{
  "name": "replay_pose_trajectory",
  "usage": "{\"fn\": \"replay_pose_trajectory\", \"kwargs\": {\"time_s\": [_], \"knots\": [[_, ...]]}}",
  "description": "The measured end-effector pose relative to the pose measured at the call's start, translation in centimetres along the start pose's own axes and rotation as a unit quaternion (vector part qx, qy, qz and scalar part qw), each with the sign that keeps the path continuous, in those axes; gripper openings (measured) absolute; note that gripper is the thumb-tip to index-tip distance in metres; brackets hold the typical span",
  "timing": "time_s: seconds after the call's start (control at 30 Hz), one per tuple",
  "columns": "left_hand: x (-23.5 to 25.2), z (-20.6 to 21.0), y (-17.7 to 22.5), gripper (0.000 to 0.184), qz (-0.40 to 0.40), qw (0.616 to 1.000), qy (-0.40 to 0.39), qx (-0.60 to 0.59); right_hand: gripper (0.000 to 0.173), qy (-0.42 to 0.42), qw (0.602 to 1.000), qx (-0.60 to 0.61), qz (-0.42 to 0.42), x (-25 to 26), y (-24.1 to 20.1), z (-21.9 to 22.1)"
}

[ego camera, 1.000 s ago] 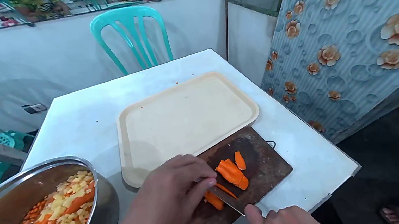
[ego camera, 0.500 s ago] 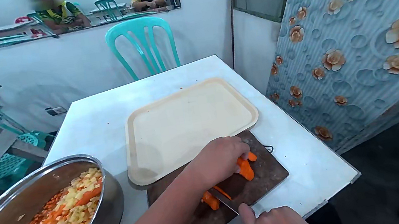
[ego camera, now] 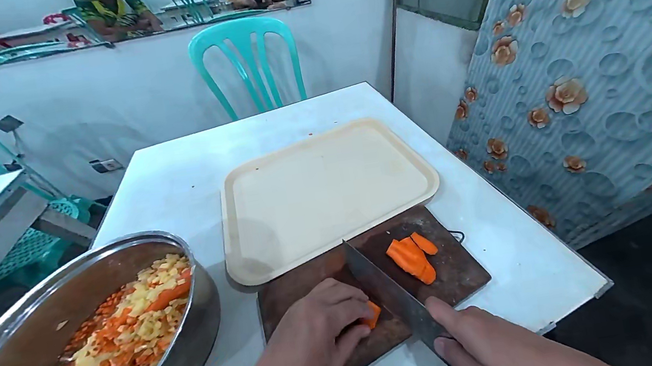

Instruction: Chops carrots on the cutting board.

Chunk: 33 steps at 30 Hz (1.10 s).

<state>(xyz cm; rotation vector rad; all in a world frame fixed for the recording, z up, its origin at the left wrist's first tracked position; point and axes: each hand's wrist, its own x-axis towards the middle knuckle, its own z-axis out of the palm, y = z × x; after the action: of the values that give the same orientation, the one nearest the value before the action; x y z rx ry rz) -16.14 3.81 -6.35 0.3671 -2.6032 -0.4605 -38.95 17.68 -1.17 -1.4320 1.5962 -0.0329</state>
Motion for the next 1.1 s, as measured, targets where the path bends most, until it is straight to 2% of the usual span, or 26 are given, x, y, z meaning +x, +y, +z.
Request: {"fn": "replay_pose_trajectory", "kwargs": {"time_s": [0.1, 0.2, 0.33, 0.67, 1.1], "knots": [[-1.1, 1.6, -0.2, 0.020, 0.031, 0.996, 0.076, 0.034, 0.027, 0.026, 0.999, -0.030, -0.011, -0.3, -0.4, 0.2], [-1.6, 2.5, -0.1, 0.020, 0.034, 0.992, 0.117, 0.043, 0.029, 0.051, 0.996, -0.078, -0.017, -1.0, -1.5, 0.4], [-1.7, 3.1, 0.3, 0.023, 0.027, 0.988, 0.138, 0.067, 0.030, 0.039, 0.991, -0.131, 0.002, -1.5, -2.7, 0.1], [-1.6, 4.0, 1.1, 0.016, -0.010, 0.981, 0.170, 0.088, 0.029, 0.024, 0.971, -0.235, 0.033, -2.0, -4.9, -0.3], [-1.7, 4.0, 1.7, 0.014, -0.032, 0.982, 0.179, 0.052, 0.030, -0.128, 0.956, -0.250, 0.084, -0.6, -8.0, -4.0]]}}
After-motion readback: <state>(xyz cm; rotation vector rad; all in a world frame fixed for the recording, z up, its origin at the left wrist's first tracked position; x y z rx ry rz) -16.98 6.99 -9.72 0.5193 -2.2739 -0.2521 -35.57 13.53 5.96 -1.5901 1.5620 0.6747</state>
